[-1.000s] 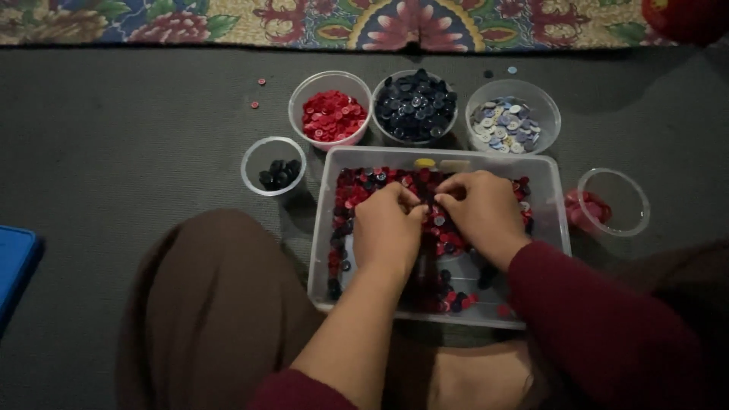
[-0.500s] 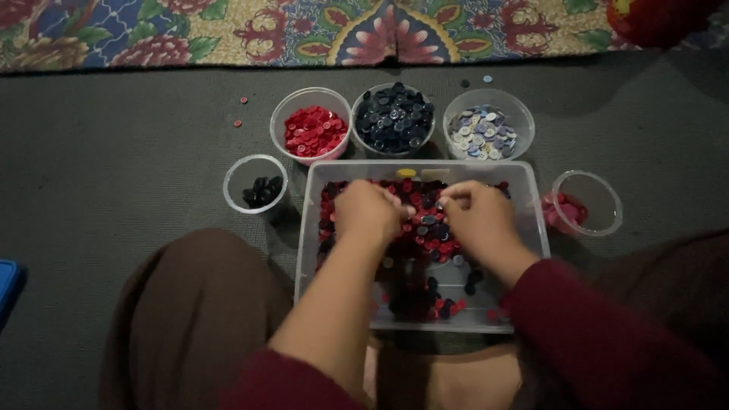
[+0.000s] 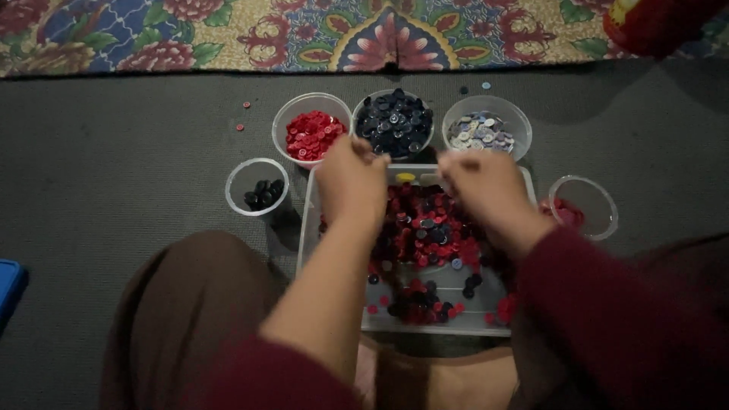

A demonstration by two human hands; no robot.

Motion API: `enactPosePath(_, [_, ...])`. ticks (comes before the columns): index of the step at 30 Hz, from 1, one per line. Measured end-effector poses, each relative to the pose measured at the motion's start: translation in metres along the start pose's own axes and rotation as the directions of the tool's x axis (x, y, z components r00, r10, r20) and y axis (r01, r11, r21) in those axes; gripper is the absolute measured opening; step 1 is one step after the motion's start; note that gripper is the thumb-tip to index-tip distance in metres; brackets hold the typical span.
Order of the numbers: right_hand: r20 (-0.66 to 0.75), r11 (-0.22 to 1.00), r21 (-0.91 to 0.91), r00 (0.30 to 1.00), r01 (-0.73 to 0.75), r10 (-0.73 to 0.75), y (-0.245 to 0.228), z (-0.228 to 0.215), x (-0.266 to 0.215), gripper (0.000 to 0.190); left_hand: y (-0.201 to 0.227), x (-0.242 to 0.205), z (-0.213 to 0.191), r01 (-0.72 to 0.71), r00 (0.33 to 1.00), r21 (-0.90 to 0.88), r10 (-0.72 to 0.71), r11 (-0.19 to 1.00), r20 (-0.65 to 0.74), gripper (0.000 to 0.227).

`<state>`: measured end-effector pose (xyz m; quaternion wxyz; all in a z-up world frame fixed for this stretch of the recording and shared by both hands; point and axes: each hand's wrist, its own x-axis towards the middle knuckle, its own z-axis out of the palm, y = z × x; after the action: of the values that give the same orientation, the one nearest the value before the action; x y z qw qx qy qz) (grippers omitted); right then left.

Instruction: Sorting a mixture of colored buttons from a large bin into separate small containers by color.

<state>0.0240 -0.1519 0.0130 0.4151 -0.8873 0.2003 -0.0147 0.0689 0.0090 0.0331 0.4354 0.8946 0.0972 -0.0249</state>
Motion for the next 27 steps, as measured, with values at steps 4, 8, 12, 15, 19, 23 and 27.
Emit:
enactPosePath(4, [0.002, 0.983, -0.133, 0.991, -0.129, 0.13, 0.044, 0.011, -0.018, 0.022, -0.023, -0.028, 0.01, 0.03, 0.997, 0.08, -0.036, 0.996, 0.075, 0.021])
enactPosePath(8, [0.009, 0.978, -0.195, 0.996, -0.08, 0.084, 0.055, 0.016, -0.026, 0.02, -0.03, -0.038, 0.028, 0.055, 0.973, 0.142, -0.085, 0.988, 0.213, 0.019])
enactPosePath(12, [0.089, 0.978, -0.209, 0.995, -0.03, 0.049, 0.028, 0.011, -0.03, 0.022, -0.021, -0.039, 0.034, -0.076, 0.963, 0.298, -0.008, 0.952, 0.27, 0.022])
enactPosePath(15, [0.142, 0.956, -0.29, 0.99, 0.051, -0.01, 0.032, 0.014, -0.021, 0.021, -0.017, -0.034, 0.038, -0.113, 0.957, 0.298, 0.024, 0.948, 0.288, 0.027])
enactPosePath(19, [0.222, 0.943, -0.325, 0.975, 0.07, 0.005, 0.023, 0.008, -0.022, 0.02, -0.027, -0.027, 0.045, -0.127, 0.95, 0.344, 0.014, 0.93, 0.312, 0.023])
enactPosePath(23, [0.218, 0.943, -0.327, 0.976, 0.064, 0.01, 0.03, 0.007, -0.019, 0.016, -0.025, -0.029, 0.042, -0.116, 0.948, 0.371, -0.009, 0.921, 0.318, 0.019])
enactPosePath(27, [0.12, 0.964, -0.259, 0.992, 0.057, -0.026, 0.05, 0.013, -0.011, 0.014, -0.02, -0.03, 0.039, -0.118, 0.944, 0.371, -0.012, 0.921, 0.329, 0.028])
